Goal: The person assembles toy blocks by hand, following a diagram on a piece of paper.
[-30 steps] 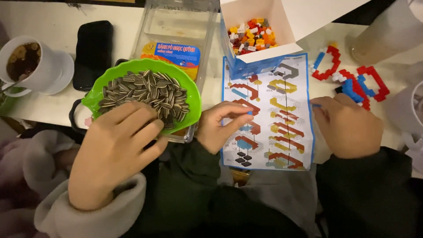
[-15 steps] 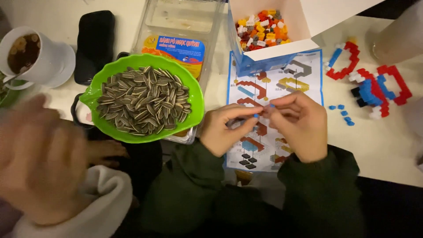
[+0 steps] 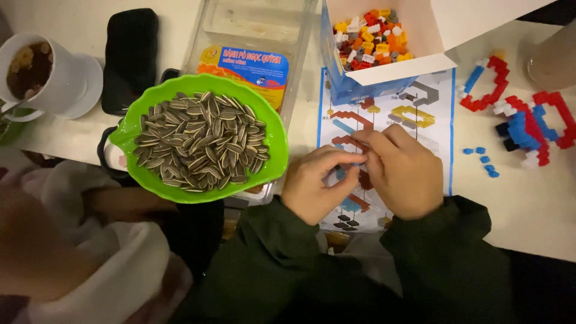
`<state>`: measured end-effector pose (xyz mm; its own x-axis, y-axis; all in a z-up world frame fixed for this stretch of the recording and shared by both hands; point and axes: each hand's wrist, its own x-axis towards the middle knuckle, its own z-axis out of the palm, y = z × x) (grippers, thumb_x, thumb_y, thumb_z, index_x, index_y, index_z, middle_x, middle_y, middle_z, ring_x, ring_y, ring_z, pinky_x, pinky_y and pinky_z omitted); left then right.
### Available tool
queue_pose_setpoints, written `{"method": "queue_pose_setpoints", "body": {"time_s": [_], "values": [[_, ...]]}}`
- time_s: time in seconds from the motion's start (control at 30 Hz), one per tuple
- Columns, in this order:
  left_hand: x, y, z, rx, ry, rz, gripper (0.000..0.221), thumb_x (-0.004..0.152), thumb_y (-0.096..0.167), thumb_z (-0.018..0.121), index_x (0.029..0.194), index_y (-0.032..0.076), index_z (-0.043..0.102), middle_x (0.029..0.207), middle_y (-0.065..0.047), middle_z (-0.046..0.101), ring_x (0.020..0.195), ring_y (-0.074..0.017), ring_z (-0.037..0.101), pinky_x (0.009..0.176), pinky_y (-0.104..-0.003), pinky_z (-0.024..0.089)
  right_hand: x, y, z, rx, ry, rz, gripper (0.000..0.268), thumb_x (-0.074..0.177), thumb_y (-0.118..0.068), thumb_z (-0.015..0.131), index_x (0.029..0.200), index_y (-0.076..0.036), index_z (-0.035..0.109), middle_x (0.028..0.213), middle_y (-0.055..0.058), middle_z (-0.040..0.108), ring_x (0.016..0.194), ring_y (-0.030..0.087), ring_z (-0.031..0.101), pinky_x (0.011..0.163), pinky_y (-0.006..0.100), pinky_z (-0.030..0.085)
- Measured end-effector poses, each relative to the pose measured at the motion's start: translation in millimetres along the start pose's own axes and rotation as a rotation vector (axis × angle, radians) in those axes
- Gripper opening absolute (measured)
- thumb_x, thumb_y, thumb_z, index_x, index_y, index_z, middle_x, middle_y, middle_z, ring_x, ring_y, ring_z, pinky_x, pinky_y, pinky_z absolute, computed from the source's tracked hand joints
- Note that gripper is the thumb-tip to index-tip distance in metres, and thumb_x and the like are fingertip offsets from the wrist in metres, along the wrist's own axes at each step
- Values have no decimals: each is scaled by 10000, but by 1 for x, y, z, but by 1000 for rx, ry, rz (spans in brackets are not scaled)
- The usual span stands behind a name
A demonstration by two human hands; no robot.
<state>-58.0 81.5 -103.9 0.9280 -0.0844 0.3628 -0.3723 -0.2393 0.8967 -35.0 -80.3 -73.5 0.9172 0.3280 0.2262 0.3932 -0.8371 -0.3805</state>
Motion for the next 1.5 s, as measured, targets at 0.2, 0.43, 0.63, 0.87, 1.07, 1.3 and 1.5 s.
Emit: {"method": "queue_pose_setpoints", "body": {"time_s": [0.2,0.43,0.63,0.87,1.07,1.3,1.5], "values": [[4,7,-7,-90,-44,8,206,835,14,688,1014,107,730,857,-96,715,801,-244,704,718,-348,561,0,2,4,-46,8,27,289,910,-88,597,1136,-246,684,784,46,607,691,290,656,579,370,523],[0,5,-6,-89,-36,-48,206,844,52,686,1022,143,735,875,-66,715,830,-210,704,743,-317,555,3,0,4,-42,-14,48,303,938,-76,566,1156,-235,705,804,42,620,652,253,640,579,330,512],[1,8,-9,-130,-62,-45,202,853,38,669,1031,112,726,856,-103,704,807,-237,690,738,-355,555,9,-4,-5,-42,-121,81,352,955,-95,524,1248,-238,657,822,80,618,663,290,657,585,370,527],[0,4,-7,-86,-37,-56,202,833,66,691,1016,143,732,844,-82,703,820,-216,705,746,-326,563,11,-7,-9,-83,-260,110,394,983,-165,428,1335,-284,558,897,102,592,708,316,677,613,400,548],[3,11,-9,-119,-49,-69,182,843,53,672,1011,95,730,835,-112,700,806,-242,703,756,-358,563,12,-7,-10,-138,-266,48,411,990,-201,403,1372,-302,517,884,82,561,679,296,683,569,368,547],[2,9,-6,-58,-9,-45,187,818,62,701,983,141,737,801,-59,701,798,-205,715,758,-306,566,14,-9,-19,-167,-364,-39,479,961,-173,399,1436,-231,418,898,130,535,663,325,700,548,369,568],[2,11,-7,-93,-1,-63,174,818,64,697,969,142,735,808,-62,706,813,-199,716,763,-303,562,12,-4,-23,-350,-272,-313,551,900,-170,489,1442,-151,395,836,105,529,638,230,645,541,259,553]]}}
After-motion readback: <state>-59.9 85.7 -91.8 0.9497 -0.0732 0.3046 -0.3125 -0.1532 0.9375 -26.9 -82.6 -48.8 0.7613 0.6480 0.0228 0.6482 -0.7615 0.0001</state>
